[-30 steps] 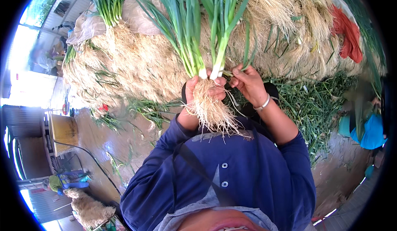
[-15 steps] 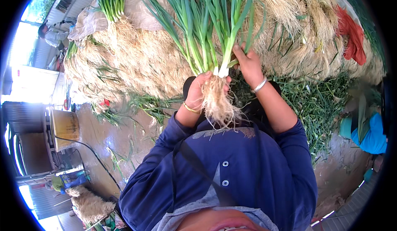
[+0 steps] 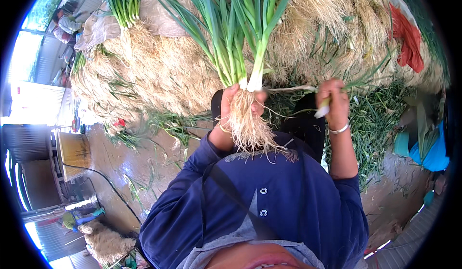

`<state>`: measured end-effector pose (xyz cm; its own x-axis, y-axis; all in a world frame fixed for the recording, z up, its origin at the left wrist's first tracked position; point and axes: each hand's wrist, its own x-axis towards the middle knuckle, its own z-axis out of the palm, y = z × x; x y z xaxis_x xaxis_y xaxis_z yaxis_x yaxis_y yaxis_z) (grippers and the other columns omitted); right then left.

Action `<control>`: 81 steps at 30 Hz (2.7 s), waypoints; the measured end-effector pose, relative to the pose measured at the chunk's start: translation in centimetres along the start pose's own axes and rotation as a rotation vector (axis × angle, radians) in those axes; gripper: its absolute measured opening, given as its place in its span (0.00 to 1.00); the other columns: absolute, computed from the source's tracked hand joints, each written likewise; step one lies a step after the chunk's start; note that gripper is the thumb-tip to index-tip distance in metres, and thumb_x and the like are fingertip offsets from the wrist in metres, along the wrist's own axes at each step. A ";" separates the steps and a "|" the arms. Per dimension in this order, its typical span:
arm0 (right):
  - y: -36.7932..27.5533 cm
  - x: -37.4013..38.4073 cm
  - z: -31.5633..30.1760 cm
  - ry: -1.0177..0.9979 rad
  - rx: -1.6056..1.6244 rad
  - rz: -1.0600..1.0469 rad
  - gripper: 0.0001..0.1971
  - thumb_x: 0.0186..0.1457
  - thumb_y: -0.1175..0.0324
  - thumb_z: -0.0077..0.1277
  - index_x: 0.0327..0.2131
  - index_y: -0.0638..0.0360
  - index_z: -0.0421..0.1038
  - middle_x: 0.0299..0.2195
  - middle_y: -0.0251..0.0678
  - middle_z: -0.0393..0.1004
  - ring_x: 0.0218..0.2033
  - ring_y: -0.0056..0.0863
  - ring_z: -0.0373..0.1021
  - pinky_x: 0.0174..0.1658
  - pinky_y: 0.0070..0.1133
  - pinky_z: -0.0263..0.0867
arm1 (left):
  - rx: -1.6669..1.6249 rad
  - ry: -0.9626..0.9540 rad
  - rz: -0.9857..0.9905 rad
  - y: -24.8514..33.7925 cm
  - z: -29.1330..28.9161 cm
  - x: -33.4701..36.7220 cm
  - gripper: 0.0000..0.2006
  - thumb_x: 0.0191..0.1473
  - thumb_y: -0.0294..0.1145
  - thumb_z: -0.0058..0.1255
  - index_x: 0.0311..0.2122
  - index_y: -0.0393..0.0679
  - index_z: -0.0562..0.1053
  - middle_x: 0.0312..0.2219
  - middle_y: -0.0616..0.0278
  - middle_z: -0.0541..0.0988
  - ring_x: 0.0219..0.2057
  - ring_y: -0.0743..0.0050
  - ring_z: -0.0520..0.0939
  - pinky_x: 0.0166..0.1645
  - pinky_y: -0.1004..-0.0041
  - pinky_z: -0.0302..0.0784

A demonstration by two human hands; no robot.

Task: The person sorts through bundles of green onions by hand, removing individual stalks from a large pile and arranging them into smaller groups.

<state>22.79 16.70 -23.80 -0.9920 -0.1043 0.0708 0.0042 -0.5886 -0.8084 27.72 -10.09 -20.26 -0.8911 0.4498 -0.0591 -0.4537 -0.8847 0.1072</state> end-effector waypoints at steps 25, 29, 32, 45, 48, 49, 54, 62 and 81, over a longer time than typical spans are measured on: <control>-0.2 2.7 3.7 0.033 -1.799 -0.442 0.25 0.45 0.77 0.50 0.51 0.57 0.62 0.49 0.49 0.64 0.49 0.46 0.63 0.51 0.35 0.59 | -0.071 -0.830 0.003 5.5 3.0 0.3 0.29 0.55 0.43 0.46 0.55 0.33 0.57 0.29 0.57 0.71 0.22 0.73 0.72 0.25 0.75 0.68; -5.0 5.0 7.8 -0.192 -1.508 -0.688 0.22 0.48 0.76 0.49 0.49 0.58 0.63 0.46 0.45 0.67 0.47 0.43 0.65 0.52 0.34 0.58 | -0.135 -0.729 0.121 5.0 4.4 0.6 0.23 0.49 0.36 0.53 0.49 0.42 0.63 0.28 0.66 0.69 0.22 0.78 0.67 0.26 0.75 0.63; -8.1 10.0 12.4 -0.112 -1.550 -1.119 0.15 0.49 0.74 0.49 0.44 0.60 0.68 0.38 0.44 0.72 0.41 0.41 0.68 0.48 0.33 0.61 | -0.097 -0.574 0.257 3.7 4.6 0.8 0.25 0.45 0.34 0.55 0.49 0.43 0.64 0.27 0.69 0.68 0.23 0.78 0.65 0.28 0.75 0.62; -1.9 2.6 11.3 -0.440 -1.362 -0.448 0.31 0.43 0.56 0.58 0.49 0.61 0.62 0.46 0.51 0.64 0.45 0.45 0.64 0.48 0.30 0.62 | 0.291 -0.126 0.007 3.3 0.7 2.4 0.27 0.45 0.37 0.47 0.52 0.36 0.64 0.53 0.42 0.65 0.49 0.46 0.71 0.54 0.54 0.66; 0.8 5.2 9.7 -0.530 -0.485 0.201 0.46 0.47 0.38 0.48 0.58 0.66 0.47 0.45 0.44 0.65 0.43 0.31 0.65 0.48 0.26 0.62 | 0.382 0.052 0.088 2.4 0.6 2.6 0.31 0.42 0.33 0.52 0.53 0.34 0.61 0.43 0.40 0.73 0.38 0.50 0.79 0.44 0.60 0.77; 0.4 6.4 10.3 -0.481 -0.255 0.379 0.44 0.49 0.37 0.46 0.57 0.65 0.49 0.40 0.40 0.69 0.39 0.25 0.67 0.44 0.24 0.64 | 0.351 -0.021 0.020 2.3 0.3 2.6 0.30 0.43 0.35 0.51 0.53 0.33 0.61 0.45 0.39 0.71 0.40 0.50 0.77 0.46 0.60 0.75; 0.4 9.9 11.3 -0.122 -0.779 -0.057 0.08 0.58 0.66 0.45 0.31 0.60 0.69 0.22 0.28 0.70 0.23 0.15 0.65 0.24 0.12 0.58 | 0.222 -0.157 -0.149 2.2 -1.5 2.6 0.27 0.45 0.38 0.50 0.49 0.33 0.65 0.43 0.42 0.72 0.41 0.55 0.77 0.46 0.62 0.74; 0.5 6.8 9.8 -0.018 -0.512 0.087 0.11 0.58 0.62 0.45 0.34 0.62 0.66 0.25 0.29 0.71 0.18 0.16 0.65 0.20 0.11 0.59 | 0.399 0.076 -0.111 1.7 -1.6 2.6 0.26 0.44 0.42 0.50 0.43 0.28 0.66 0.33 0.53 0.74 0.34 0.62 0.78 0.41 0.68 0.74; 3.1 6.8 10.3 -0.075 -0.412 0.274 0.11 0.56 0.61 0.49 0.32 0.60 0.66 0.13 0.29 0.68 0.10 0.18 0.62 0.16 0.14 0.57 | 0.473 0.121 0.096 -0.5 0.1 2.7 0.21 0.47 0.36 0.51 0.45 0.33 0.68 0.35 0.56 0.77 0.34 0.67 0.78 0.41 0.70 0.74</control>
<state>17.38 5.90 -19.84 -0.9496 -0.2773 -0.1466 0.1980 -0.1675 -0.9658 25.56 -8.49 -20.37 -0.9348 0.3269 -0.1388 -0.3468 -0.7564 0.5547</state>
